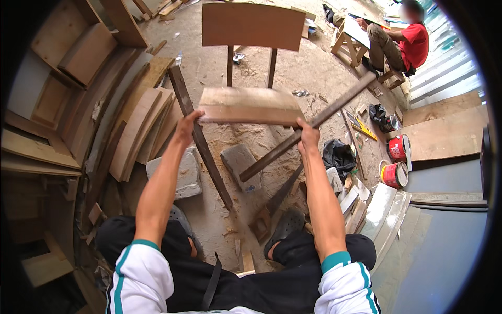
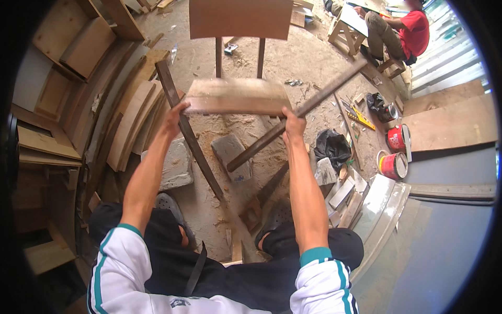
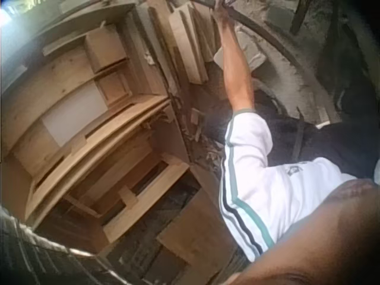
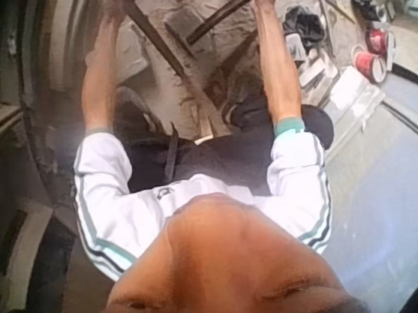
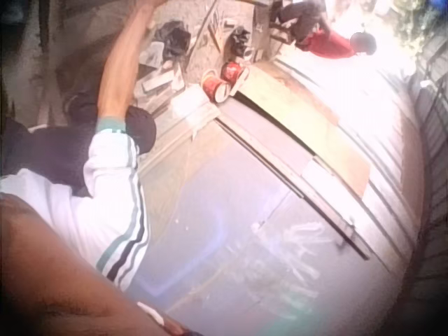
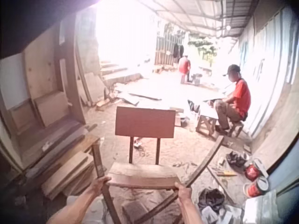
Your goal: The person assembles a wooden chair by hand. They fit wooden legs into the seat frame, align the pieces, and secure them together using a hammer and a small block of wood to tap the joints.
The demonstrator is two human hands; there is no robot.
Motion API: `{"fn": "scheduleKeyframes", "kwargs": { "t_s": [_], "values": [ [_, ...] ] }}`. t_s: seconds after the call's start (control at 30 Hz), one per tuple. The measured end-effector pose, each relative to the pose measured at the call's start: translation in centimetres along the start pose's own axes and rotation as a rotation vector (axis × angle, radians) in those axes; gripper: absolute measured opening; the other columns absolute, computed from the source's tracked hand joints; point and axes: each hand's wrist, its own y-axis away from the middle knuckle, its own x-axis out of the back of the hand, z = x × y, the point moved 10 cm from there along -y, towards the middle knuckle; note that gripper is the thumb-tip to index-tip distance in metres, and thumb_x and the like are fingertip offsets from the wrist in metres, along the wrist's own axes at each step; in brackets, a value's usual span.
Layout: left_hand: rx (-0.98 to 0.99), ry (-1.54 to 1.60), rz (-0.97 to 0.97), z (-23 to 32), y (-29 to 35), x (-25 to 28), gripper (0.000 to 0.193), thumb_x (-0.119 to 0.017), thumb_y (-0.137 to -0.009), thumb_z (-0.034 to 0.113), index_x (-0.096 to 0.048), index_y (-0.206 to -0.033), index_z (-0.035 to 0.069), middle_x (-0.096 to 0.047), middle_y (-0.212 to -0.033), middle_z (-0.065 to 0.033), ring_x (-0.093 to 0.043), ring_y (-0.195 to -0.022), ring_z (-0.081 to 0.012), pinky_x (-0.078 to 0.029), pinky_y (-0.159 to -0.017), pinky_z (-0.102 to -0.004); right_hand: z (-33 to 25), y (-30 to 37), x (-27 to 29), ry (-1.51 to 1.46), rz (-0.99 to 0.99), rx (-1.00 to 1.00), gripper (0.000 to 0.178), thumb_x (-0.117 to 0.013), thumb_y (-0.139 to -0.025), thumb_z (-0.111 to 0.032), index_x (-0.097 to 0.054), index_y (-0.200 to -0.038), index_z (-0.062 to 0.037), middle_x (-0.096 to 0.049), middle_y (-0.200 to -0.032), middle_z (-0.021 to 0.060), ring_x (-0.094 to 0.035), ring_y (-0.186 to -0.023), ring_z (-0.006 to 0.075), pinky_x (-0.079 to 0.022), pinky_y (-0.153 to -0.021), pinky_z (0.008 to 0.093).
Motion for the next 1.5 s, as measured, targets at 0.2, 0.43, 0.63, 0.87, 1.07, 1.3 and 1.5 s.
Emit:
{"fn": "scheduleKeyframes", "kwargs": {
  "t_s": [0.2, 0.43, 0.63, 0.87, 1.07, 1.3, 1.5],
  "values": [
    [0.053, -0.321, 0.067, 1.9, -1.6, 0.4, 0.034, -0.076, -0.079, 0.032, -0.068, -0.092, 0.002, -0.062, -0.076, -0.0032, -0.055, -0.06, -0.0148, -0.045, -0.058, -0.029, -0.7, -1.8, -1.9, 0.27, -0.06, -0.142, 0.019, -0.071, -0.086, -0.007, -0.058, -0.095, 0.0027, -0.062, -0.093, 0.0141, -0.065, -0.081, 0.0242, -0.057, -0.061, 0.037],
    [-0.068, -0.383, 0.246, 0.2, 3.9, 3.5, 0.08, -0.046, -0.08, 0.08, -0.048, -0.099, 0.003, -0.049, -0.069, -0.0034, -0.052, -0.053, -0.0148, -0.044, -0.047, -0.0315, -1.6, 3.2, 2.9, 0.512, -0.001, -0.199, 0.048, -0.065, -0.092, -0.039, -0.051, -0.109, 0.0038, -0.06, -0.087, 0.0142, -0.061, -0.06, 0.0219, -0.048, -0.042, 0.0334],
    [-0.035, -0.363, 0.349, -3.0, 10.2, 3.7, 0.074, -0.039, -0.091, 0.071, -0.044, -0.108, -0.001, -0.052, -0.076, -0.0093, -0.055, -0.052, -0.0185, -0.046, -0.044, -0.0338, 0.4, 9.4, 9.3, 0.598, -0.04, -0.36, 0.052, -0.065, -0.09, -0.047, -0.044, -0.104, -0.0005, -0.05, -0.069, 0.0072, -0.05, -0.048, 0.0187, -0.044, -0.04, 0.0342],
    [0.078, -0.313, 0.249, -9.1, 13.1, 4.2, 0.052, -0.04, -0.099, 0.051, -0.039, -0.118, 0.003, -0.052, -0.081, -0.011, -0.053, -0.056, -0.0197, -0.046, -0.047, -0.0371, 2.6, 17.9, 10.3, 0.593, -0.114, -0.592, 0.054, -0.047, -0.096, -0.058, -0.045, -0.12, -0.01, -0.052, -0.083, 0.0083, -0.048, -0.053, 0.0178, -0.045, -0.044, 0.0347],
    [0.093, -0.504, 0.091, -10.4, 15.1, 1.0, 0.042, -0.04, -0.101, 0.044, -0.04, -0.12, 0.007, -0.053, -0.081, -0.0084, -0.053, -0.055, -0.019, -0.047, -0.048, -0.0372, 1.3, 19.9, 11.2, 0.647, -0.205, -0.568, 0.052, -0.044, -0.097, -0.053, -0.044, -0.128, -0.0115, -0.053, -0.088, 0.0104, -0.052, -0.057, 0.0201, -0.048, -0.048, 0.0365],
    [0.042, -0.527, 0.077, -9.3, 14.0, -0.3, 0.043, -0.038, -0.102, 0.044, -0.044, -0.118, 0.005, -0.052, -0.074, -0.0063, -0.054, -0.054, -0.0183, -0.046, -0.045, -0.0365, -0.5, 21.8, 9.4, 0.708, -0.27, -0.57, 0.049, -0.045, -0.097, -0.051, -0.046, -0.127, -0.0118, -0.054, -0.089, 0.0085, -0.053, -0.059, 0.0179, -0.05, -0.05, 0.0361],
    [0.017, -0.569, 0.101, -9.2, 14.4, -0.4, 0.046, -0.037, -0.102, 0.046, -0.049, -0.116, 0.003, -0.052, -0.068, -0.0058, -0.054, -0.051, -0.018, -0.046, -0.044, -0.0353, -0.7, 22.3, 8.6, 0.664, -0.31, -0.548, 0.046, -0.046, -0.098, -0.048, -0.047, -0.123, -0.0105, -0.054, -0.083, 0.0063, -0.054, -0.057, 0.0159, -0.051, -0.049, 0.0332]
  ]
}}
